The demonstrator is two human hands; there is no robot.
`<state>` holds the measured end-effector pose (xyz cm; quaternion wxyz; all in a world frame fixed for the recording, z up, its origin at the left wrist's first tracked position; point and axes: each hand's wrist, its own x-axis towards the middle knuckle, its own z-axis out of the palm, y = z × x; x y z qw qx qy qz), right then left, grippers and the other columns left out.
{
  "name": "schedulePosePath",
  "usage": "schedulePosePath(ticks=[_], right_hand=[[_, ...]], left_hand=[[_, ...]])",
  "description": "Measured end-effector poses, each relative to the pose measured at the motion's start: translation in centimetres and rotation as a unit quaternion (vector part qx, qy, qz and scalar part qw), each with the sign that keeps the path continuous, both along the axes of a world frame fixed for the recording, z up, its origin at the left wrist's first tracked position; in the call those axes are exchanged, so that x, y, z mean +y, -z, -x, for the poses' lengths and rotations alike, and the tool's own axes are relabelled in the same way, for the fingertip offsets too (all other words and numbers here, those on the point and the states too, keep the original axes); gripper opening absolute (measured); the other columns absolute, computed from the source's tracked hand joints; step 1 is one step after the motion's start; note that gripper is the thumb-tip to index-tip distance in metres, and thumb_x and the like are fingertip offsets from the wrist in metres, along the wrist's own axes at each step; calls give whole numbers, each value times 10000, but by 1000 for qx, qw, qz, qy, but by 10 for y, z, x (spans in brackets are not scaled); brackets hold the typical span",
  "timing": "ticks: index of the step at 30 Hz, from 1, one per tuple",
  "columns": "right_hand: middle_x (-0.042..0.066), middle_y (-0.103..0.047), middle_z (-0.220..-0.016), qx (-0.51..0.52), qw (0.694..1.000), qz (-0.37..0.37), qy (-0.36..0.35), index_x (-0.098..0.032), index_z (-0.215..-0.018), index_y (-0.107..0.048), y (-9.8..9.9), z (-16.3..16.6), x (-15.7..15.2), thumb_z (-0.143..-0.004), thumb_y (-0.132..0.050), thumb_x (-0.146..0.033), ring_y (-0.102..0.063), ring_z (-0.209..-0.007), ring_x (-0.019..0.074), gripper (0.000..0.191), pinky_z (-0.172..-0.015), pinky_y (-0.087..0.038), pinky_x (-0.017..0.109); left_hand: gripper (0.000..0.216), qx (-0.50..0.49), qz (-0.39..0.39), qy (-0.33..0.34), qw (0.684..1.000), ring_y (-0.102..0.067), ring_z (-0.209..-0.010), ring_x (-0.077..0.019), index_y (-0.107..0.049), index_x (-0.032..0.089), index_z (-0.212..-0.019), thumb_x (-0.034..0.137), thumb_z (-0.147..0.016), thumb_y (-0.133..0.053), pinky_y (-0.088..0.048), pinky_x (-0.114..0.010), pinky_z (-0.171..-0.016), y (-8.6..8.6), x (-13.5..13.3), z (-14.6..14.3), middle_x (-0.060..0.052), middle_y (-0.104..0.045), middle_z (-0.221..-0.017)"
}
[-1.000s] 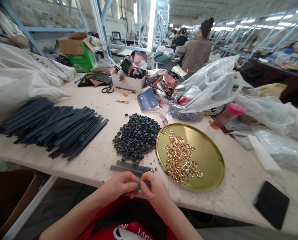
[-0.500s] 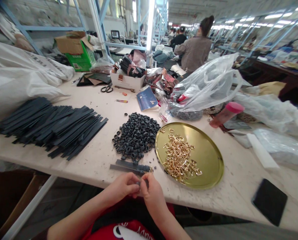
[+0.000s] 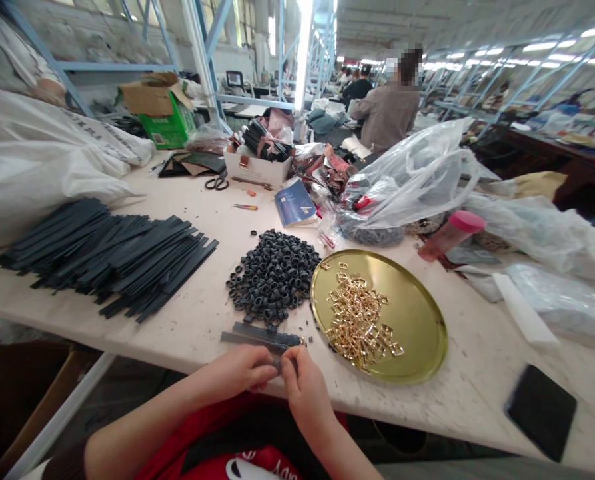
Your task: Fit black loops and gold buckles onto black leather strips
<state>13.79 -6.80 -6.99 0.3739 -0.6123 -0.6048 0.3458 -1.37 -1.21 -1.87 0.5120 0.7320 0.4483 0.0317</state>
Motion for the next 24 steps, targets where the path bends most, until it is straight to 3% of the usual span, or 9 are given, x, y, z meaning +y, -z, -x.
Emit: schedulePosePath(ticks=[7,13,17,21,24], right_hand=[[19,-580,-696,-70,997,-30,-10,-189,-832,-496,-2,3,7,-872,-336,-283,-558,-641,155,190,-582,-414,256],[91,-596,-923,-234,964,-129,-5,-183,-909,-582,9,-7,39,-844,-413,-302,-537,-865,226,217,-776,-412,364],[92,-596,-992,-233,961,-146,-19,-198,-1004,-577,27,-7,46,-840,-430,-324,-537,-919,230,254,-818,-423,378],[94,-597,-1031,-218,963,-156,-8,-203,-1047,-566,37,-8,43,-838,-433,-347,-544,-950,231,287,-831,-437,383],[93,-601,-1035,-206,965,-160,5,-204,-1057,-562,37,-9,43,-836,-432,-355,-551,-953,229,297,-830,-447,384]], left_hand=[[254,37,-104,57,992,-551,-585,-139,-617,164,-718,311,-796,-425,-341,-204,-520,11,5,-1,-12,-626,-640],[164,125,-348,9,929,-561,-830,-180,-621,201,-857,317,-781,-533,-391,-258,-727,25,26,4,-38,-620,-853],[226,233,-399,-73,884,-560,-827,-146,-607,214,-843,322,-857,-409,-399,-241,-758,20,63,47,-25,-605,-859],[275,343,-397,-188,830,-554,-863,-243,-558,86,-953,227,-860,-341,-418,-347,-732,14,108,114,-157,-570,-933],[230,383,-378,-214,815,-562,-842,-257,-566,85,-872,190,-828,-366,-428,-345,-703,19,125,142,-160,-566,-899]])
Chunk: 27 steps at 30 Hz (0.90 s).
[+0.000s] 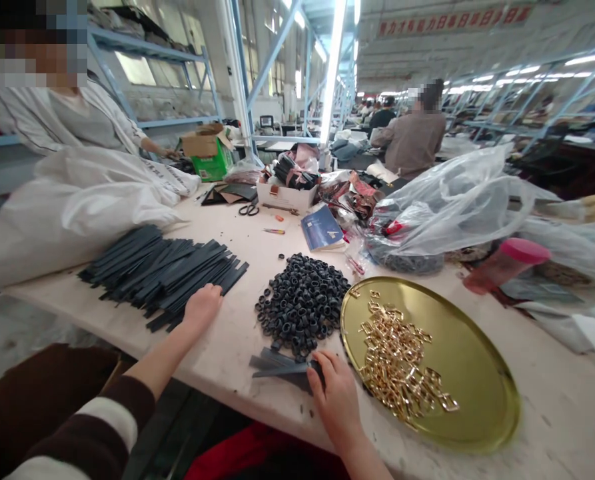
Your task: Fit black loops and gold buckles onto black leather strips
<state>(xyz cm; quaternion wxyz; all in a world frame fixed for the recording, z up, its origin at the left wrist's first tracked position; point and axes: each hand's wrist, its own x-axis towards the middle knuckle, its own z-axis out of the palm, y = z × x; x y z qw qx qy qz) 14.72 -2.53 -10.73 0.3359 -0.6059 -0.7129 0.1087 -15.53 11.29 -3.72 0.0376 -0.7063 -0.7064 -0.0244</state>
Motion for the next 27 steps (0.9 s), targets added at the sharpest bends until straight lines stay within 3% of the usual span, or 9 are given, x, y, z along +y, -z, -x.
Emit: schedulePosePath(ticks=[5,8,13,15,17,19,21,24,27], right_hand=[[101,-593,-1037,48,999,23,8,-189,-1052,-547,-6,0,0,-843,-427,-337,-538,-972,232,282,-847,-435,404],[101,-594,-1022,73,997,32,10,-188,-1029,-554,-7,1,0,-843,-430,-332,-535,-964,234,266,-847,-429,413],[105,-571,-1033,119,992,16,27,-184,-1029,-546,-12,-3,-1,-844,-424,-321,-506,-994,233,261,-871,-402,425],[107,-555,-1031,145,988,4,48,-178,-1022,-540,-21,-3,-1,-841,-427,-322,-491,-1008,231,257,-890,-379,422],[98,-551,-1005,187,981,12,52,-182,-1018,-533,-34,3,-2,-841,-424,-338,-500,-978,221,260,-871,-384,403],[80,-556,-965,267,962,58,21,-191,-1051,-506,-48,11,-3,-837,-424,-374,-535,-881,196,293,-786,-427,356],[43,-568,-840,362,923,129,-22,-191,-1019,-496,-59,20,-5,-825,-435,-417,-547,-707,154,304,-638,-446,287],[-43,-471,-571,436,872,216,-50,-191,-807,-499,-69,19,-8,-795,-470,-463,-426,-487,96,274,-476,-352,221],[-75,-387,-495,431,848,293,-91,-191,-694,-478,-72,5,-7,-766,-513,-462,-340,-442,76,282,-447,-284,208]], left_hand=[[229,-2,3,-20,1000,-571,-853,-243,-517,80,-958,191,-820,-371,-427,-315,-712,13,1,1,-165,-533,-978],[240,-23,9,-24,999,-586,-825,-261,-508,53,-960,187,-805,-383,-432,-323,-680,11,3,0,-196,-520,-1001],[223,-87,5,-2,996,-578,-893,-273,-534,85,-897,186,-809,-356,-430,-341,-733,-16,1,-5,-180,-552,-987],[229,-126,-1,26,992,-576,-915,-226,-512,130,-948,238,-823,-354,-434,-301,-758,-30,-12,-20,-127,-573,-1005],[205,-210,25,58,976,-610,-784,-160,-488,168,-934,288,-817,-370,-458,-239,-682,-39,-36,-45,-54,-624,-874],[151,-468,124,55,873,-620,-656,-156,-463,165,-848,292,-769,-437,-471,-238,-594,-41,-67,-77,-30,-635,-711],[147,-628,180,40,756,-619,-611,-153,-421,180,-805,284,-729,-493,-476,-250,-582,-37,-98,-106,-2,-624,-639],[199,-724,193,25,661,-606,-626,-138,-427,179,-731,280,-668,-587,-467,-245,-608,-29,-128,-127,1,-625,-647],[228,-760,330,24,560,-608,-703,-142,-507,146,-753,305,-649,-632,-463,-242,-647,-26,-134,-122,-40,-657,-755]])
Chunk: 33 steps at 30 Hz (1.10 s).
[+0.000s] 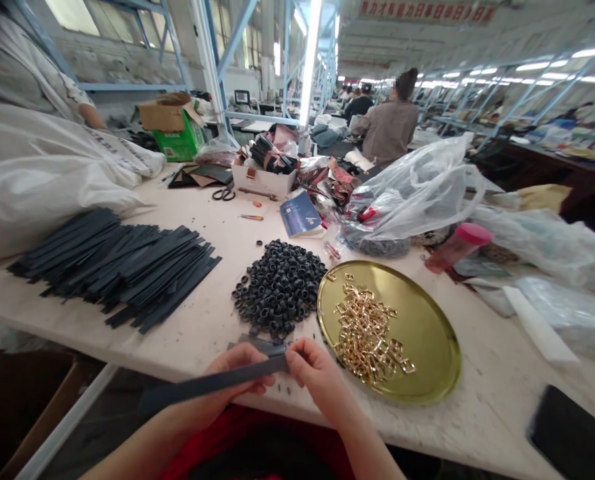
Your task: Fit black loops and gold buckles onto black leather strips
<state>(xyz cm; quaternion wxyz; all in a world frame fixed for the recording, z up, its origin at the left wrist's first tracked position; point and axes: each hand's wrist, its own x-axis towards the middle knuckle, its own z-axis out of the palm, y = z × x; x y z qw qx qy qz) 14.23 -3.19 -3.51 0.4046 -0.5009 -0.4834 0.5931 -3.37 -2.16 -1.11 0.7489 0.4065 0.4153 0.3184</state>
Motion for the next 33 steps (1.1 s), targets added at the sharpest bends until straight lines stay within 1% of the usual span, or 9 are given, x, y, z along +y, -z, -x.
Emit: schedulePosePath(ticks=[3,5,9,11,15,22,26,30,33], right_hand=[[-69,-424,-503,-44,995,18,-88,-185,-675,-498,1,-13,10,-757,-538,-411,-352,-444,74,243,-438,-273,201],[-54,-481,-524,-126,987,-16,-98,-187,-692,-522,4,-18,23,-780,-502,-384,-402,-458,87,217,-439,-294,204],[3,-581,-676,-367,920,-134,37,-194,-753,-554,20,-23,60,-800,-460,-308,-525,-636,147,155,-576,-367,254],[26,-586,-724,-409,899,-143,71,-193,-774,-561,30,-25,75,-764,-511,-272,-532,-693,171,94,-623,-356,277],[33,-569,-701,-423,892,-138,82,-195,-743,-567,46,-26,90,-717,-548,-202,-520,-680,178,33,-629,-333,287],[40,-585,-766,-364,916,-145,89,-195,-736,-594,37,-32,85,-741,-525,-295,-519,-757,189,121,-694,-363,305],[15,-572,-675,-290,946,-120,80,-179,-810,-595,22,-25,66,-776,-439,-351,-518,-622,155,235,-585,-403,277],[-75,-435,-502,-79,993,-29,87,-187,-867,-537,10,-10,43,-758,-436,-300,-408,-437,91,186,-450,-344,212],[-80,-460,-535,48,992,28,117,-190,-862,-518,5,-3,33,-710,-511,-258,-418,-453,74,168,-464,-344,197]], left_hand=[[339,-51,159,123,978,-620,-677,-141,-550,119,-889,412,-718,-553,-465,-227,-584,-1,6,7,-78,-661,-810],[347,-30,180,156,971,-614,-594,-119,-529,117,-944,394,-736,-534,-445,-196,-515,1,10,4,-74,-660,-759],[250,30,155,72,985,-540,-431,-64,-494,125,-941,272,-740,-516,-373,-145,-410,5,11,-15,-24,-637,-636],[225,26,166,38,985,-532,-424,-57,-489,121,-945,242,-755,-479,-369,-141,-405,5,12,-21,-28,-638,-638],[220,18,175,16,984,-529,-422,-60,-484,107,-952,199,-757,-439,-362,-141,-397,1,13,-26,-38,-640,-634],[258,22,168,12,985,-535,-438,-65,-482,117,-952,230,-720,-470,-364,-151,-410,6,13,-26,-35,-636,-662],[254,56,88,10,994,-515,-430,-61,-497,127,-922,298,-737,-460,-348,-155,-404,8,16,-26,1,-599,-637],[298,115,-4,43,992,-440,-353,-54,-502,133,-866,399,-784,-394,-298,-157,-372,8,18,-29,38,-538,-519],[266,158,-31,70,984,-418,-332,-57,-497,141,-824,364,-798,-356,-305,-159,-362,12,17,-31,42,-524,-487]])
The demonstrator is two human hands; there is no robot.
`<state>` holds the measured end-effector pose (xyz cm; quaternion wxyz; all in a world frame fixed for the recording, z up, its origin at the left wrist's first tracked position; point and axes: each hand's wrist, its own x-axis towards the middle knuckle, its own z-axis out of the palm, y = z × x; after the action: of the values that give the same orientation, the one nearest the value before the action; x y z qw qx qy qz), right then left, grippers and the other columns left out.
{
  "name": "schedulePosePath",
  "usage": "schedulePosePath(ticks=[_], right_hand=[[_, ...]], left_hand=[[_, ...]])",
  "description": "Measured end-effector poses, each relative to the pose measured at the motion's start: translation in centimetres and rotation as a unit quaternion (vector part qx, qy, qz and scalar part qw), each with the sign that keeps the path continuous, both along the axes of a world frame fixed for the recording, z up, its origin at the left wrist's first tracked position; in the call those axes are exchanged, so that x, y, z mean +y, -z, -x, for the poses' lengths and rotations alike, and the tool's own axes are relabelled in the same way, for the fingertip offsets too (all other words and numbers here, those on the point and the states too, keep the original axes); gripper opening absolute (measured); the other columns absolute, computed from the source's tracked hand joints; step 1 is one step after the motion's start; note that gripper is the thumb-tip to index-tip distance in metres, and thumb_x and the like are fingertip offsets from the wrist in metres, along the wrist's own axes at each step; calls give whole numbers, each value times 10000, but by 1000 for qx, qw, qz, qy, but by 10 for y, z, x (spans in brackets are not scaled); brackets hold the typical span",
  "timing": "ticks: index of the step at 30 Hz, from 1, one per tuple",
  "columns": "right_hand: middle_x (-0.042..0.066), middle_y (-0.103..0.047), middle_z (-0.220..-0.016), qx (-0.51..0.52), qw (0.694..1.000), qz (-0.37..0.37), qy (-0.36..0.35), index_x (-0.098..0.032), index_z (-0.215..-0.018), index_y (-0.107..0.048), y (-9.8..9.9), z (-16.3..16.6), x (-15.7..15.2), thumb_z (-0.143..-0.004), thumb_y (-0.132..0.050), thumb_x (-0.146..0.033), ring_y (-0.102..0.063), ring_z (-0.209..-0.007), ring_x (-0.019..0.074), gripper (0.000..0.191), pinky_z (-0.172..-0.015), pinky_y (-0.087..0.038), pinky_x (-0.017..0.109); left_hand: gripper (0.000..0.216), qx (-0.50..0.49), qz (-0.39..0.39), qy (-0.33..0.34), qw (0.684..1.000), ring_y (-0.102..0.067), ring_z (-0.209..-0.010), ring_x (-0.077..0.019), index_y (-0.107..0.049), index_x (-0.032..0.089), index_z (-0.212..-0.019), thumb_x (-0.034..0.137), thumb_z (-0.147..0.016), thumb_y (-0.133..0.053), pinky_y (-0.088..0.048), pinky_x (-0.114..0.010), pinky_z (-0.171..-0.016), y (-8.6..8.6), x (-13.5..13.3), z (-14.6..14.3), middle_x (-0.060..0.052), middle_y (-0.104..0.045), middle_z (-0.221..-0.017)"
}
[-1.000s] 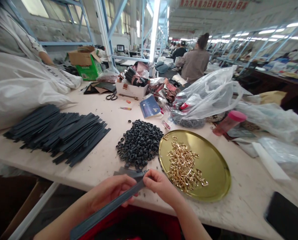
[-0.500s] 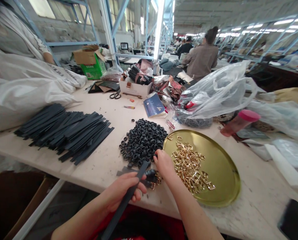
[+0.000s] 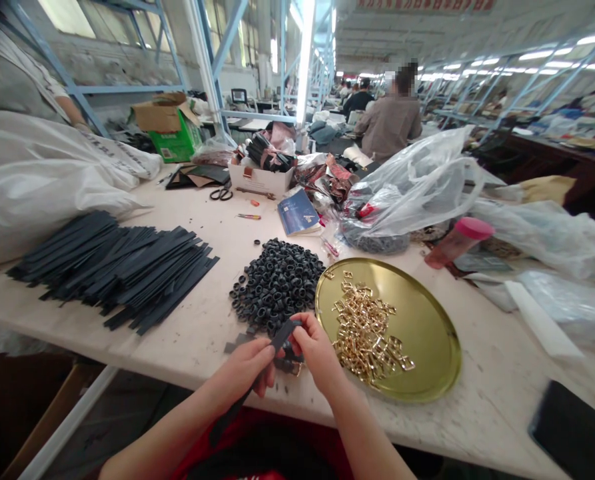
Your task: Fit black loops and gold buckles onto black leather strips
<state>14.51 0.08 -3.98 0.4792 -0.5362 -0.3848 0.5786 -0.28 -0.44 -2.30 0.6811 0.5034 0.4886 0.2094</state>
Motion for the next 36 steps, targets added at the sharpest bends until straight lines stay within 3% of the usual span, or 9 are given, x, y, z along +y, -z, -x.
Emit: schedulePosePath(ticks=[6,12,16,19,23,27,31,35,36], right_hand=[[-7,-586,-687,76,996,24,37,-166,-902,-571,6,1,-3,-729,-561,-386,-537,-590,105,279,-577,-441,238],[15,-650,-821,119,989,7,90,-195,-805,-531,12,10,-9,-716,-605,-398,-592,-680,141,233,-613,-481,274],[23,-668,-841,55,996,-36,56,-207,-917,-555,10,8,-16,-733,-598,-378,-611,-780,164,255,-726,-482,311],[35,-666,-866,6,997,-74,4,-207,-954,-593,11,2,-19,-742,-588,-372,-608,-821,181,269,-780,-474,339],[26,-648,-854,-39,995,-90,-24,-218,-930,-630,13,-8,-21,-755,-570,-359,-599,-786,177,233,-737,-491,330],[25,-606,-850,-72,991,-96,-60,-219,-901,-653,10,-9,-25,-768,-555,-330,-576,-754,160,199,-665,-493,288],[22,-580,-855,-121,982,-134,-63,-223,-938,-631,8,4,-32,-769,-563,-303,-554,-794,156,198,-701,-467,274],[13,-594,-861,-141,979,-128,-78,-237,-1251,-370,5,-1,-27,-779,-551,-322,-569,-738,143,513,-665,-471,269],[20,-600,-871,-178,970,-138,-92,-224,-1268,-341,3,-9,-21,-802,-517,-330,-574,-741,142,510,-666,-469,266]], left_hand=[[234,66,-78,0,995,-426,-332,-66,-502,151,-755,301,-797,-326,-325,-161,-361,9,-3,0,42,-511,-464],[264,72,-42,0,997,-397,-316,-75,-490,153,-800,345,-805,-309,-310,-170,-350,0,-6,-6,52,-488,-448],[298,137,-95,60,984,-362,-329,-89,-512,158,-762,348,-820,-290,-284,-188,-370,-4,-5,0,64,-411,-396],[334,208,-191,120,952,-492,-494,-130,-558,156,-742,338,-833,-293,-350,-218,-498,-8,-1,10,2,-541,-531],[329,251,-254,172,918,-566,-756,-185,-587,179,-811,351,-844,-308,-372,-248,-665,-16,3,19,-49,-637,-814],[311,263,-257,210,906,-565,-734,-184,-577,203,-809,365,-847,-315,-363,-246,-640,-20,2,20,-33,-635,-810],[343,239,-241,156,928,-560,-749,-185,-546,183,-845,385,-863,-269,-378,-261,-673,-16,-1,11,-47,-625,-816],[367,186,-227,43,955,-561,-818,-191,-509,175,-1022,434,-838,-325,-392,-273,-730,-11,2,3,-61,-623,-922],[357,162,-232,24,959,-559,-822,-186,-521,179,-1016,424,-832,-338,-394,-266,-732,-10,3,3,-54,-623,-919]])
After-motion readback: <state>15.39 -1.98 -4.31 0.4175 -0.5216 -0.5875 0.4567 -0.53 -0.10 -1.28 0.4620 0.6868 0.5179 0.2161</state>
